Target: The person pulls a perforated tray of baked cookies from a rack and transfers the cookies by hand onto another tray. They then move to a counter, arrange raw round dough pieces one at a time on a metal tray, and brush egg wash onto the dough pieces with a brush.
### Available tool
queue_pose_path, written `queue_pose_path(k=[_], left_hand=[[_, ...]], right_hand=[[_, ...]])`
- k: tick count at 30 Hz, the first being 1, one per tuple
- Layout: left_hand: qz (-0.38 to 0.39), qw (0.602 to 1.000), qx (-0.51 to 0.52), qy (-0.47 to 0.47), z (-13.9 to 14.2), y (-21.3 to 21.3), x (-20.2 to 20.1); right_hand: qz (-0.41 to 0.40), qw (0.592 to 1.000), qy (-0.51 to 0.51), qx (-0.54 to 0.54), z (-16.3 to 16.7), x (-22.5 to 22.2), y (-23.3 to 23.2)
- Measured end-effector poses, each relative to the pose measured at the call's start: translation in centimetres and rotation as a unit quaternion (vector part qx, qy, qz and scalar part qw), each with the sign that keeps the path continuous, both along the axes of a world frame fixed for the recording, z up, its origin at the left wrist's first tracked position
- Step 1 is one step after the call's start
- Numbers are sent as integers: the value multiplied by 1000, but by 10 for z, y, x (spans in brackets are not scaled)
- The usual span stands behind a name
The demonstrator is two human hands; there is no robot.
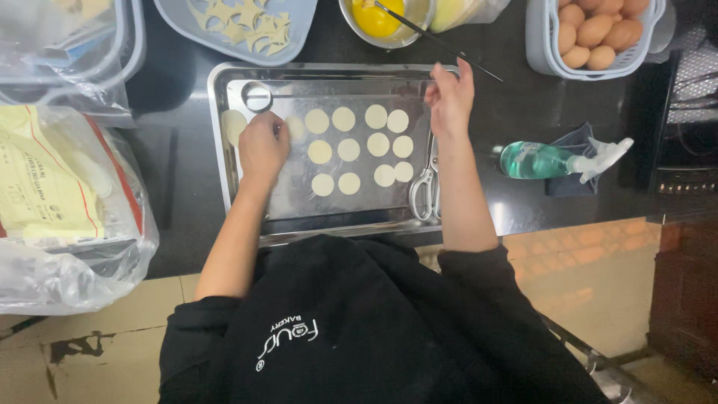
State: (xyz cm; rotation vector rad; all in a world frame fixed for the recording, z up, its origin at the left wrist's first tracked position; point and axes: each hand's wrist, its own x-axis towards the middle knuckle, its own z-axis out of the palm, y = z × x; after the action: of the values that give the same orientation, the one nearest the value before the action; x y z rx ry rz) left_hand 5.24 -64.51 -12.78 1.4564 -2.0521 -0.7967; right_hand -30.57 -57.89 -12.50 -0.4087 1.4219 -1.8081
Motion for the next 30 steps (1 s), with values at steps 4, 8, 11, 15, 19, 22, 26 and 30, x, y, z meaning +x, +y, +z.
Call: queue_pose_path(k=[4,8,11,15,19,22,26,30], left_hand=[[-16,998,-38,-45,14,11,12],[-39,993,-76,-80,30,42,48],[-70,987,-131,-67,35,59,70],[-78,987,-99,-100,34,62,78],[-68,993,-83,-54,27,44,60],[-66,996,-58,-29,21,28,42],[-71,997,-22,-32,11,10,27],[-82,996,-10,-19,2,3,22]], right_hand=[[12,985,173,16,15,-1,-50],[-30,922,385,0,37,-5,-44],[-16,877,480,7,52,-12,-21],[3,884,468,15,65,-21,1],[36,888,458,12,71,-21,-11],[66,871,486,19,77,-14,-21],[61,839,539,46,94,-15,-8],[41,861,505,50,113,-29,14]])
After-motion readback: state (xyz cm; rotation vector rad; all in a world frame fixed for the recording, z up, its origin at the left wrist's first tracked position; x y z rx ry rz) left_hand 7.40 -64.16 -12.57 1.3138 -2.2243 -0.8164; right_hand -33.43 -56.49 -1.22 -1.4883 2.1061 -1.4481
